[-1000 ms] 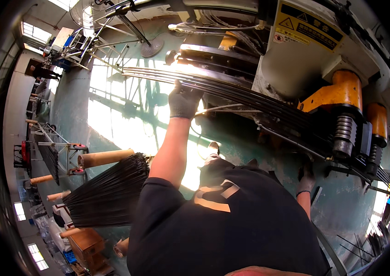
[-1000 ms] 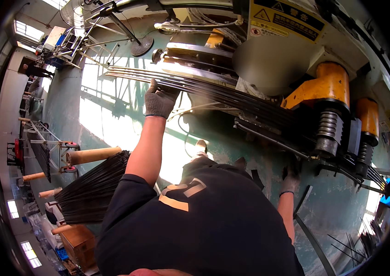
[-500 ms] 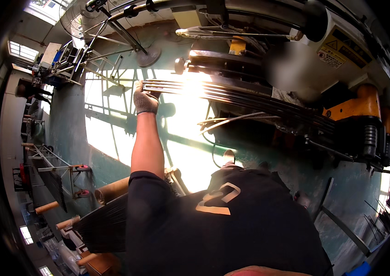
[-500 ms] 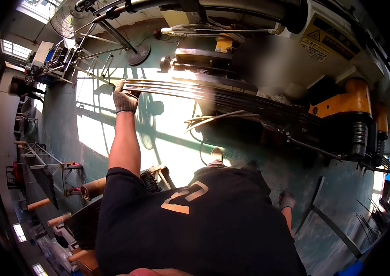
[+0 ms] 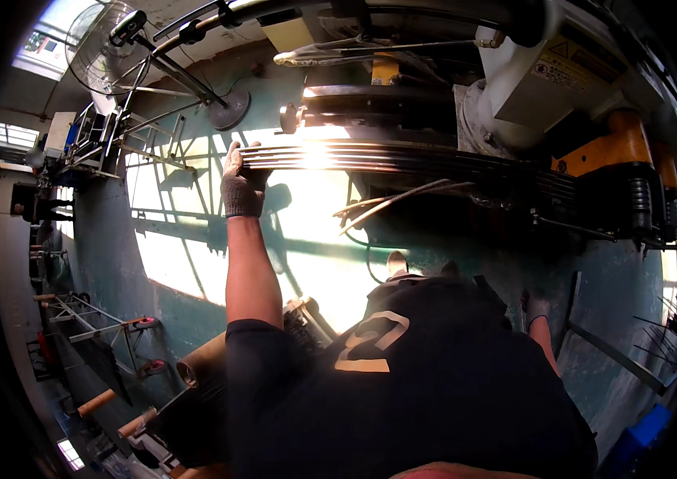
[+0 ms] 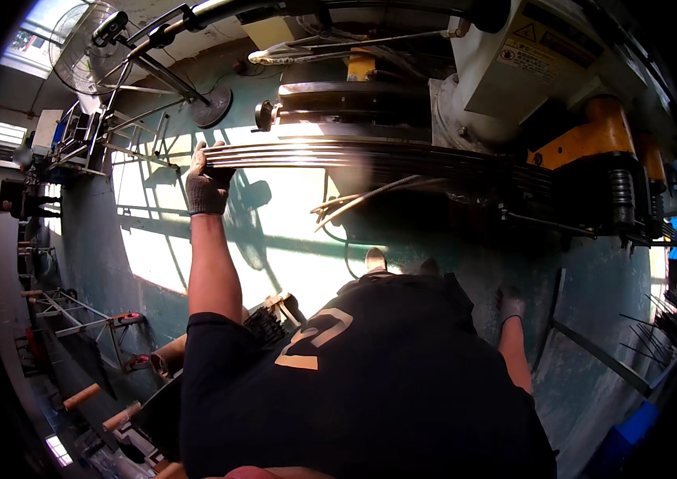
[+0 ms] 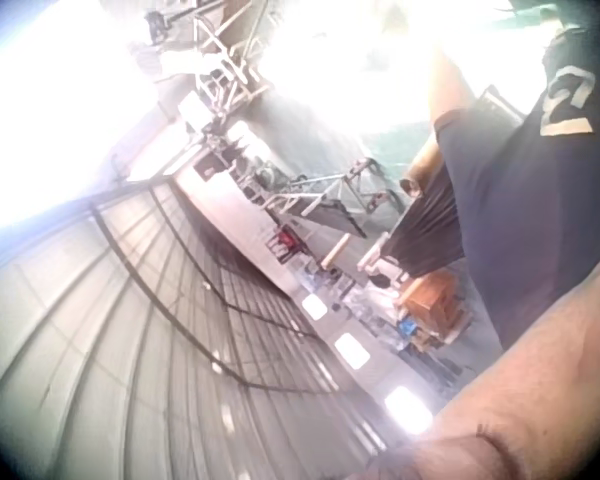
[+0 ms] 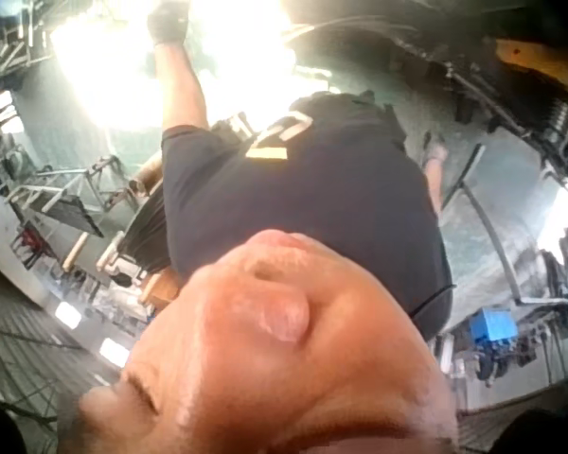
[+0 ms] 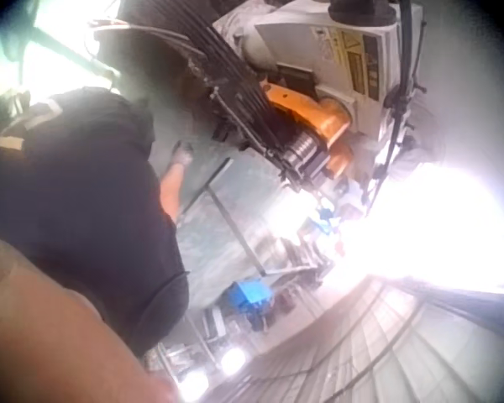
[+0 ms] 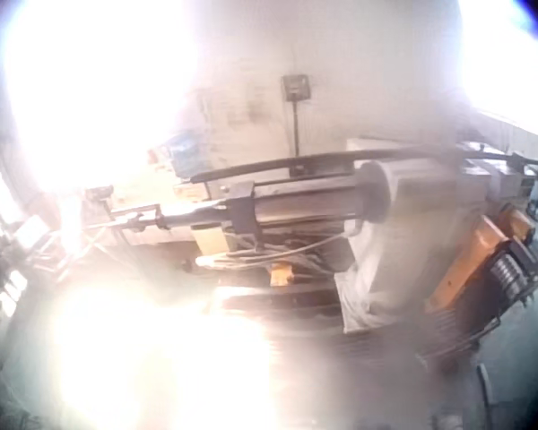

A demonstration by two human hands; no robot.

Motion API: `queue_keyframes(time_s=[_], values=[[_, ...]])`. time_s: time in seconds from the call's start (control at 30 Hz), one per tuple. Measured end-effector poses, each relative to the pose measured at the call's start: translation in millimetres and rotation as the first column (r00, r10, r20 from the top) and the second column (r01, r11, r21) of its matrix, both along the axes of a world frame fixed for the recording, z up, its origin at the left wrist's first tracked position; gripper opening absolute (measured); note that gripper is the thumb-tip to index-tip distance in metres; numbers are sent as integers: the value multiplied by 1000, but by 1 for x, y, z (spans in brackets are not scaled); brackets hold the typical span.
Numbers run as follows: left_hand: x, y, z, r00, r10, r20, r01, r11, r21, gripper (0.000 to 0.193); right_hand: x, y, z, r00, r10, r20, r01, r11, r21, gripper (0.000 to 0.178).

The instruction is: The person repeatedly picks up bundles of straight metal rods from a rack, feeds them into a bending machine, and removes the bent rods. The person stacks the finished bent rods on a nearby rack.

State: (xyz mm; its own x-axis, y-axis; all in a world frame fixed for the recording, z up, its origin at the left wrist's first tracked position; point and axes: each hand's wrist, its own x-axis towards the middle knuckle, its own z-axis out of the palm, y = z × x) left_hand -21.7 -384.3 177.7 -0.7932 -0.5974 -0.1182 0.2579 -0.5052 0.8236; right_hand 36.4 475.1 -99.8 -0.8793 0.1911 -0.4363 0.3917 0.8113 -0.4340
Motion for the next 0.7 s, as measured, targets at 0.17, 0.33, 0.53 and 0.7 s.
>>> queue_keyframes(time_s=[0.17, 0.33, 0.53, 0.7], values=[[32, -24, -18, 970, -233, -75, 234, 972, 1, 56, -2, -8, 10, 999, -26, -40, 25, 1000, -18, 24], [34, -18, 3, 933, -354, 59, 356, 934, -23, 63, 8, -39, 50, 923, 344, 173, -378, 894, 239, 24], [33, -22, -7, 935, -351, -43, 353, 935, 41, 68, -17, -43, 33, 852, 523, 0, -490, 798, 351, 21], [20, 33, -20, 972, 230, -43, -220, 961, 170, 75, -91, -21, 3, 841, 500, 208, -541, 765, 350, 23]])
